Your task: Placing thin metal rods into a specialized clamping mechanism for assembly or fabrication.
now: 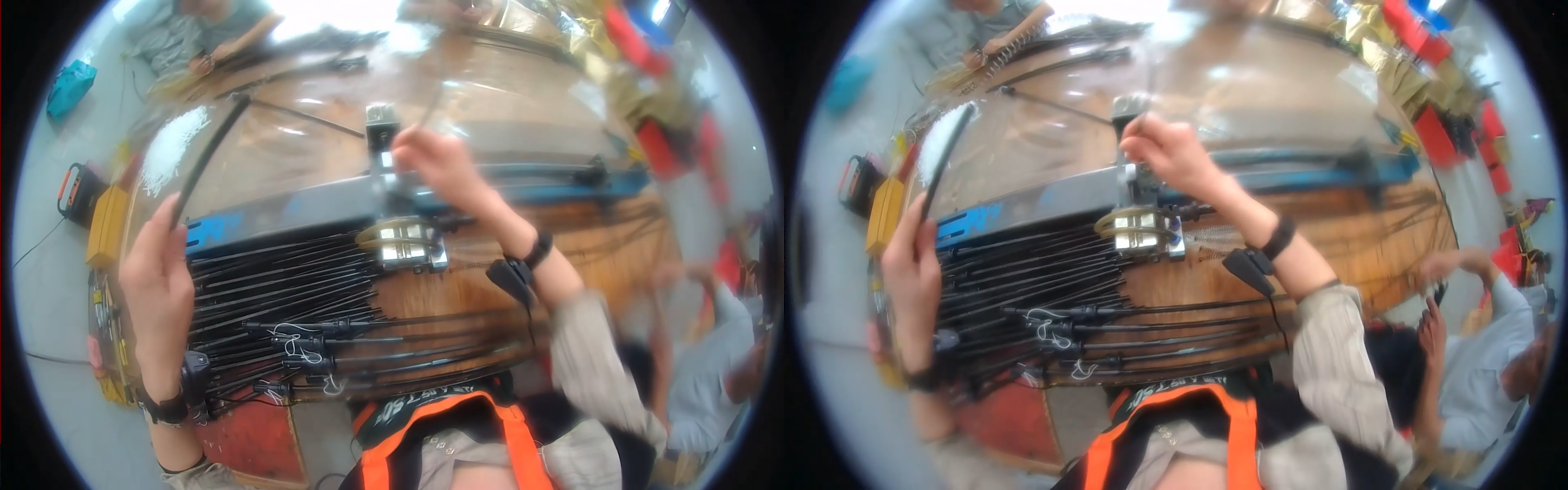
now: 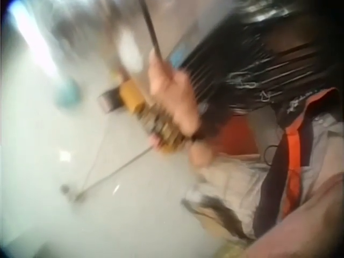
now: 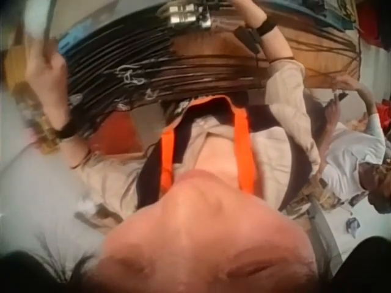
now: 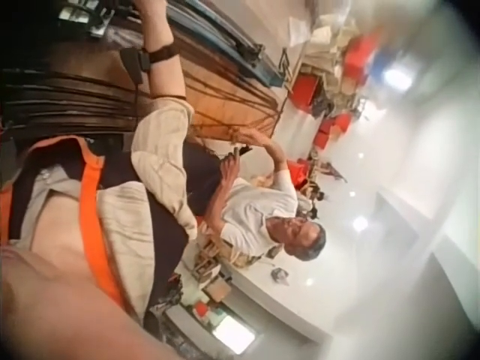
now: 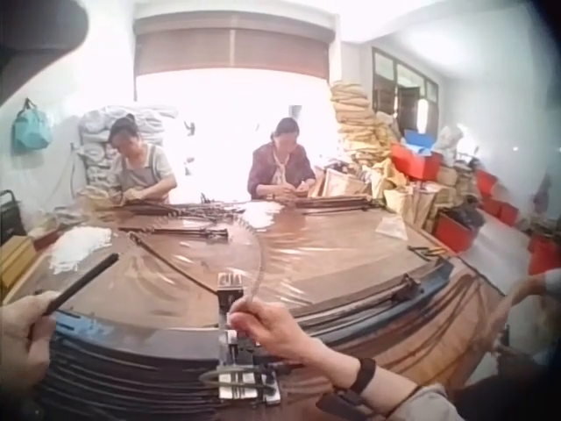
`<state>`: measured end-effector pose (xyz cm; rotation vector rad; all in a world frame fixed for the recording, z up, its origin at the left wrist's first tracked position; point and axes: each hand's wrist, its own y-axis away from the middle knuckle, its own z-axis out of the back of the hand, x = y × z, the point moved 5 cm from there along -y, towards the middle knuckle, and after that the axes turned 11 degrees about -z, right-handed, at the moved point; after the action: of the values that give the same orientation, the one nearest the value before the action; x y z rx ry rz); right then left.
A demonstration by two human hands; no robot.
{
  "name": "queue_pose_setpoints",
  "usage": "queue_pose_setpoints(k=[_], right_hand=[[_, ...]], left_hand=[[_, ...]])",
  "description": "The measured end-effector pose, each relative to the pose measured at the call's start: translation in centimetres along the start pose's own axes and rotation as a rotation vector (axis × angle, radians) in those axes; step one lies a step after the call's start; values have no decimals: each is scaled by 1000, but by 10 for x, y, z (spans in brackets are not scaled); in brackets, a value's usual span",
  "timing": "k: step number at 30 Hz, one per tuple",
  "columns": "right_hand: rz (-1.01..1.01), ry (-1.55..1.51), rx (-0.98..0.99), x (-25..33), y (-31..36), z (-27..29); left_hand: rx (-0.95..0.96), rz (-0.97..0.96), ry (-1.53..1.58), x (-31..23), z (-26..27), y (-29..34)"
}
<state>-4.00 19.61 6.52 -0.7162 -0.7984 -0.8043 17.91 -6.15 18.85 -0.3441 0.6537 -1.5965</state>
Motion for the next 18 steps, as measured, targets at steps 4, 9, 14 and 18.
queue_pose_setpoints(k=[4, 9, 14, 18], right_hand=[[331, -91, -37, 6, -14, -17], [289, 0, 9, -4, -26, -32], [162, 278, 274, 14, -43, -65], [319, 550, 40, 4, -34, -60]], left_hand=[[50, 4, 35, 8, -12, 10], [72, -6, 51, 21, -24, 18], [78, 42, 56, 32, -31, 20], [89, -29, 74, 39, -46, 11]])
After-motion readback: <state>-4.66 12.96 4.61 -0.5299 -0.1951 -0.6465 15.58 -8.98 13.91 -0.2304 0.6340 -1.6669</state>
